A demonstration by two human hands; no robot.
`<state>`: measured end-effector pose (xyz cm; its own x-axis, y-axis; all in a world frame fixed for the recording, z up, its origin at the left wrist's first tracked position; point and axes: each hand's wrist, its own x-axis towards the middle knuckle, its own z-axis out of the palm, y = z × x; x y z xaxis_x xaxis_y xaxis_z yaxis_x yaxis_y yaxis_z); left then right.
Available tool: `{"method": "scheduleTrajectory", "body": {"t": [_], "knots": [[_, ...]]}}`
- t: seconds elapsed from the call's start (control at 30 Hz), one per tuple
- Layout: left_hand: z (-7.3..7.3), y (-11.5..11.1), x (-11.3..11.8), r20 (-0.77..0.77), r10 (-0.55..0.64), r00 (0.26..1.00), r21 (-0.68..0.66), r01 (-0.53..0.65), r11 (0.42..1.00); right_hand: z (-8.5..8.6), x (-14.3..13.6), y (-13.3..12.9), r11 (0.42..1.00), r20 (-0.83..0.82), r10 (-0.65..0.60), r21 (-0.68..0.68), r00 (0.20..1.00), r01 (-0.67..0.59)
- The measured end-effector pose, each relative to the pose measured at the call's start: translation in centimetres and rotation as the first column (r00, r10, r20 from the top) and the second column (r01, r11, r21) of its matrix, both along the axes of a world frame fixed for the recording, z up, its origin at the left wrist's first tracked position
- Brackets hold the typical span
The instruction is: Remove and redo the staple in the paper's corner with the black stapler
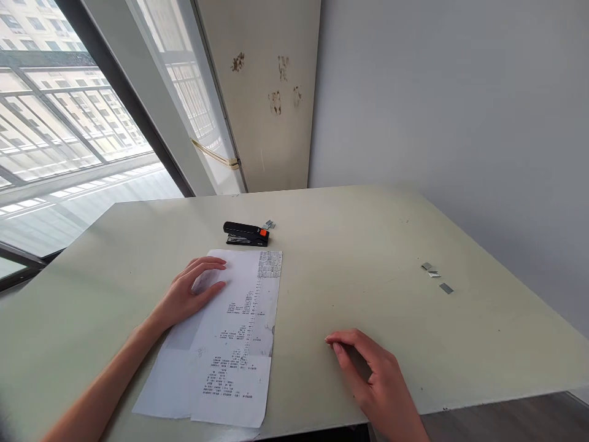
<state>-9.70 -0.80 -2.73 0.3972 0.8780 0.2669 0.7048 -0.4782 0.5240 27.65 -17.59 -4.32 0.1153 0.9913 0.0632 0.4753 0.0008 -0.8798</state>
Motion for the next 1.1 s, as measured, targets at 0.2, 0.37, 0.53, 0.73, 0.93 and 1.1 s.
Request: {"method": "scheduleTrajectory", "body": {"t": [0.2,0.37,0.53,0.73,0.93,1.1], "knots": [[0.5,0.1,0.5,-0.048,-0.036,0.998,-0.012,0.036,0.999,-0.1,-0.3,-0.2,1.0,-0.04,-0.013,-0.014,0.999,0.012],[0.7,0.3,0.4,-0.019,0.05,0.999,0.04,-0.049,0.998,-0.1,-0.1,0.0,1.0,-0.038,-0.006,0.01,0.999,0.007],[2.1,1.4,1.3,0.032,0.132,0.991,0.142,-0.135,0.981,-0.3,-0.1,0.0,1.0,-0.04,-0.012,0.023,0.999,0.013],[3.6,5.7,3.1,-0.069,0.122,0.99,0.311,-0.095,0.946,-0.5,0.1,-0.1,1.0,-0.089,0.019,-0.019,0.996,-0.02],[3.8,11.2,3.3,-0.238,-0.027,0.971,0.109,0.054,0.993,0.0,0.3,-0.1,0.999,-0.083,0.048,0.021,0.995,-0.046],[4.1,13.1,4.0,-0.229,-0.074,0.971,-0.042,0.066,0.997,0.4,0.3,0.0,0.998,-0.069,0.058,0.037,0.996,-0.055]]}}
